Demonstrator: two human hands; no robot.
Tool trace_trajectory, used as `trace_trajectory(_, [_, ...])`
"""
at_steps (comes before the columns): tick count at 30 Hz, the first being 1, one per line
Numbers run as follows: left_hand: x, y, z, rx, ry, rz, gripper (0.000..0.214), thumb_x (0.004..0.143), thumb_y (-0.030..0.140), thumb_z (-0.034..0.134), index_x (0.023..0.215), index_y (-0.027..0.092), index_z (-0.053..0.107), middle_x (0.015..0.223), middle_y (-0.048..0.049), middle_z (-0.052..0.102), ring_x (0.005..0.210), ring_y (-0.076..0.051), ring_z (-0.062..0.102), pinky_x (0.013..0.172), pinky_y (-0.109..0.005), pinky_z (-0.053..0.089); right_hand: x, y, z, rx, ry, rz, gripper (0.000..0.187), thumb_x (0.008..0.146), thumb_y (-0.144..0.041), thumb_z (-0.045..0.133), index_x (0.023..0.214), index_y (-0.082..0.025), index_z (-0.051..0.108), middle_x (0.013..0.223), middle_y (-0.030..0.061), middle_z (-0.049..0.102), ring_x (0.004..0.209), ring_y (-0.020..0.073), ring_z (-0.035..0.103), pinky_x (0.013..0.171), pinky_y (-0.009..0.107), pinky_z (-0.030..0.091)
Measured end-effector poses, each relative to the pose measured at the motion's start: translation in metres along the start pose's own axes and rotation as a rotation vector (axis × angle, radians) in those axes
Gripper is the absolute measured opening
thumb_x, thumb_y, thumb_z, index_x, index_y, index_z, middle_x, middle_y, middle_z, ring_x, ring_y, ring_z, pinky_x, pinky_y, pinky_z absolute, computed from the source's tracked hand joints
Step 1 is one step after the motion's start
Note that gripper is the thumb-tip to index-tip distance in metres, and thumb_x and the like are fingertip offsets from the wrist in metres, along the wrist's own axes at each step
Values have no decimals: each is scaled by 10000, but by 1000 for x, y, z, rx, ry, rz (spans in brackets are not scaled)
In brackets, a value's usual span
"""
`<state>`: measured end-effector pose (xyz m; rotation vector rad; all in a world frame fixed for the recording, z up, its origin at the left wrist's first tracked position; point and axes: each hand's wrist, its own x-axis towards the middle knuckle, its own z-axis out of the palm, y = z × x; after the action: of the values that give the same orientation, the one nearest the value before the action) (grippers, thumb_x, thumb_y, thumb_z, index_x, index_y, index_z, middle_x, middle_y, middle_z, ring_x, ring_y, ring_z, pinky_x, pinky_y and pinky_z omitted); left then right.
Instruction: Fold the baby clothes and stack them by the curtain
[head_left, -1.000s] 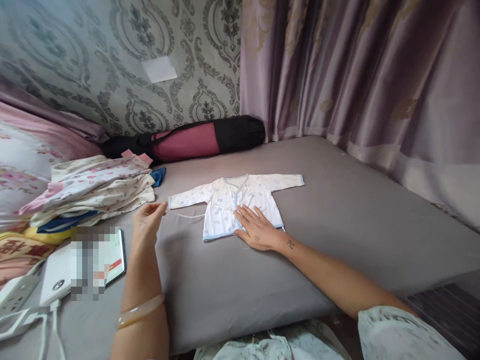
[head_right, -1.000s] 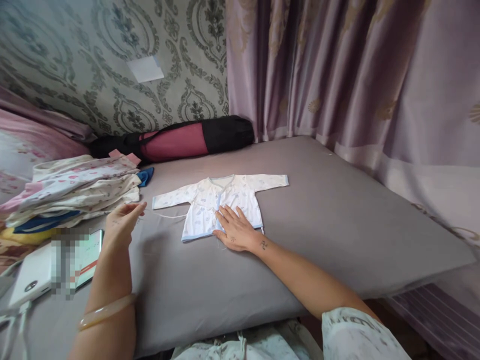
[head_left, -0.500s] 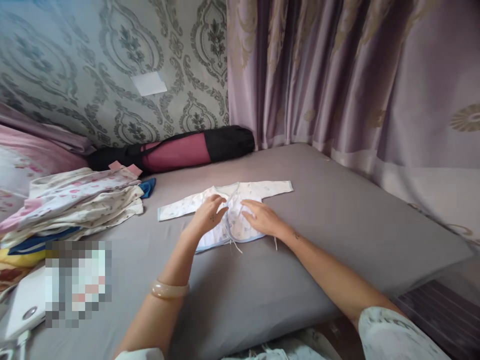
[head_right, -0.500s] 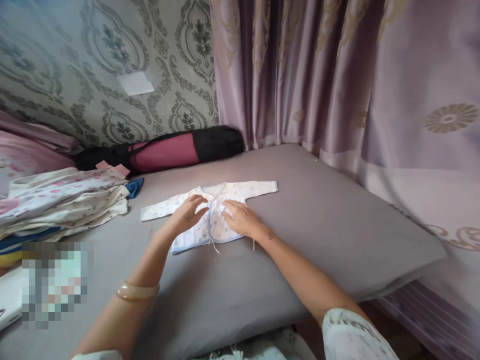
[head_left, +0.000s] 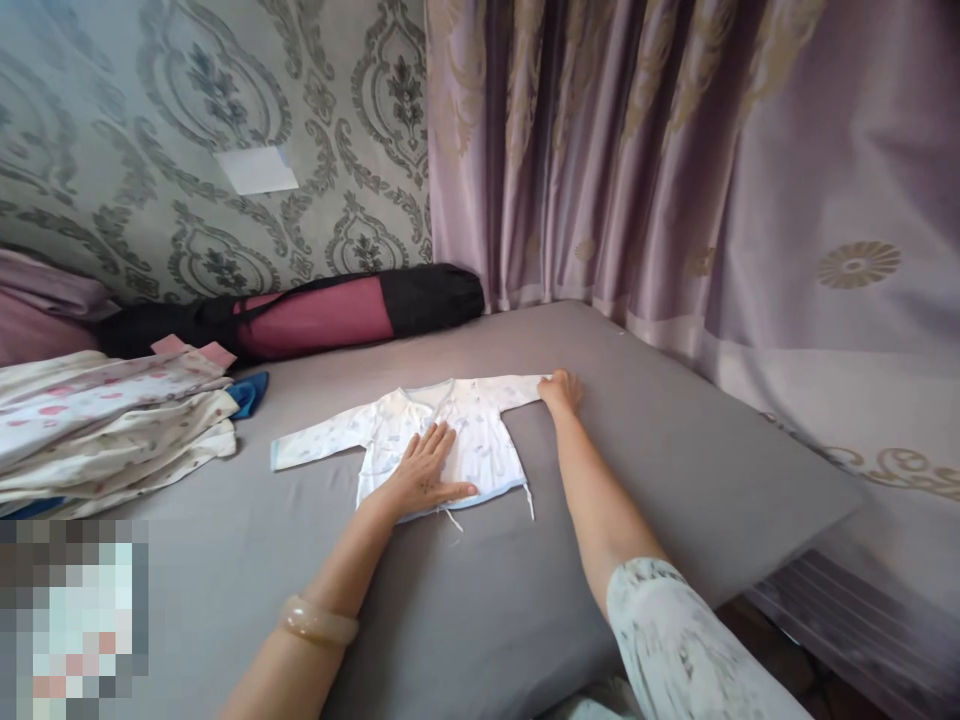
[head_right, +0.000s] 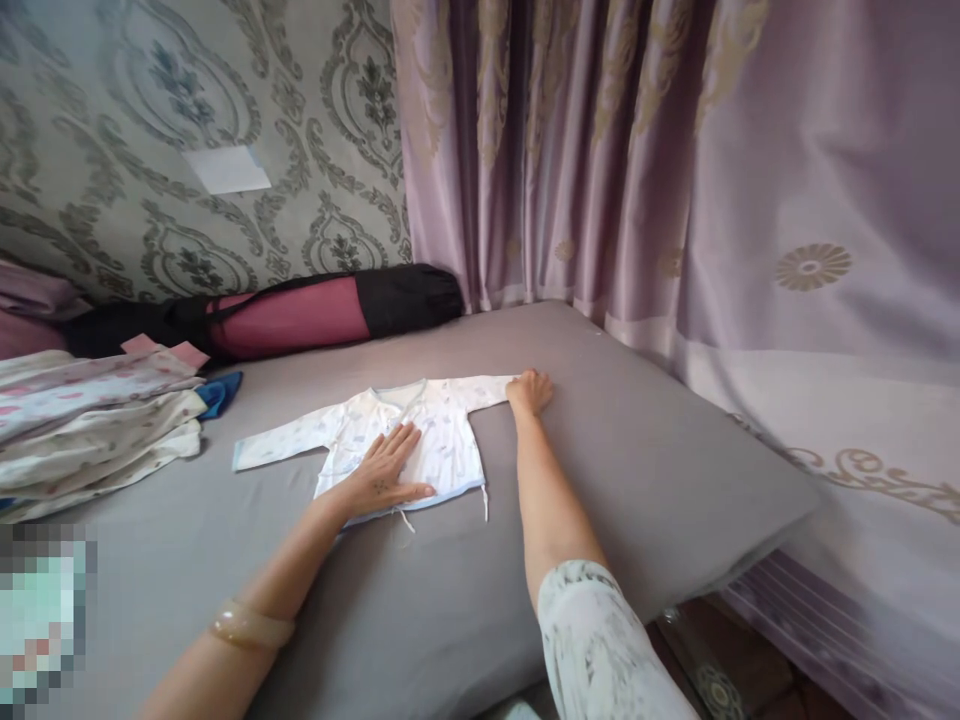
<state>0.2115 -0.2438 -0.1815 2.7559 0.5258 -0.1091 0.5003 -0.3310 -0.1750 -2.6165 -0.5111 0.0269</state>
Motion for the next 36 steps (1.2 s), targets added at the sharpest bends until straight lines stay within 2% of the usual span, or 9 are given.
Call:
trace_trajectory(4, [0,3,-4,13,-29,-18,1056,739,815,405,1516,139,172,1584,-193,106,1462,-355,44,1149,-556,54,7,-3,3,18,-47,91,413,852,-280,516,1185,-77,652,1183,250,625,1150,332,577,914,428,468])
trace_trajectory(6, [4,6,-11,42,-19,-19,996,731,806,439,1479,168,281,1564,-190,214,1444,-369,150,1133,-587,70,12,-3,4,25,-62,111,378,836,-266,535,1133,-82,680,1136,241,652,1100,333,611,884,418,486])
trace_trajectory(10, [21,10,-30,121,99,-27,569,860,666,407,1137,216,616,1257,-138,597,1193,-330,516,1064,-573,229,18,-1,6,38,-74,112,322,796,-238,571,1064,-129,712,1138,206,662,1079,326,624,882,410,488])
trace_trajectory(13, [45,8,-38,142,170,-51,383,924,477,414,954,189,664,1029,-124,676,1037,-304,599,963,-509,351,21,-1,9,58,-48,75,319,768,-221,589,1056,-159,711,1164,193,648,1123,323,595,912,415,464])
trace_trajectory(18, [96,-3,-31,9,268,70,311,913,326,453,1137,170,602,1208,-129,633,1130,-270,582,960,-418,429,31,1,13,254,-22,-32,294,724,-179,590,1000,-126,674,996,157,692,989,270,646,834,321,480])
trace_trajectory(23, [131,-11,-17,-40,263,164,418,882,405,515,1215,158,560,1348,-145,550,1279,-254,486,1080,-362,364,41,3,11,684,-66,92,111,657,-158,630,762,-180,598,711,34,650,822,226,657,755,301,509])
trace_trajectory(26, [136,-15,-9,-25,221,114,620,857,554,510,1315,137,489,1441,-171,453,1364,-297,381,1129,-412,290,40,2,7,862,-126,171,131,676,-129,608,782,-188,557,609,-22,596,669,182,649,632,281,532])
trace_trajectory(30, [136,-16,-5,-15,159,53,816,830,680,444,1433,139,345,1531,-175,310,1427,-334,237,1150,-476,210,32,-4,-4,996,-186,224,180,732,-91,571,879,-188,534,642,-33,617,604,141,639,564,270,548])
trace_trajectory(36, [140,-7,-26,30,-12,-18,943,731,760,479,1452,178,305,1546,-158,259,1410,-382,207,1121,-513,215,21,-21,-21,1373,-340,189,198,757,-54,588,911,-177,573,695,-16,664,599,127,635,546,258,559])
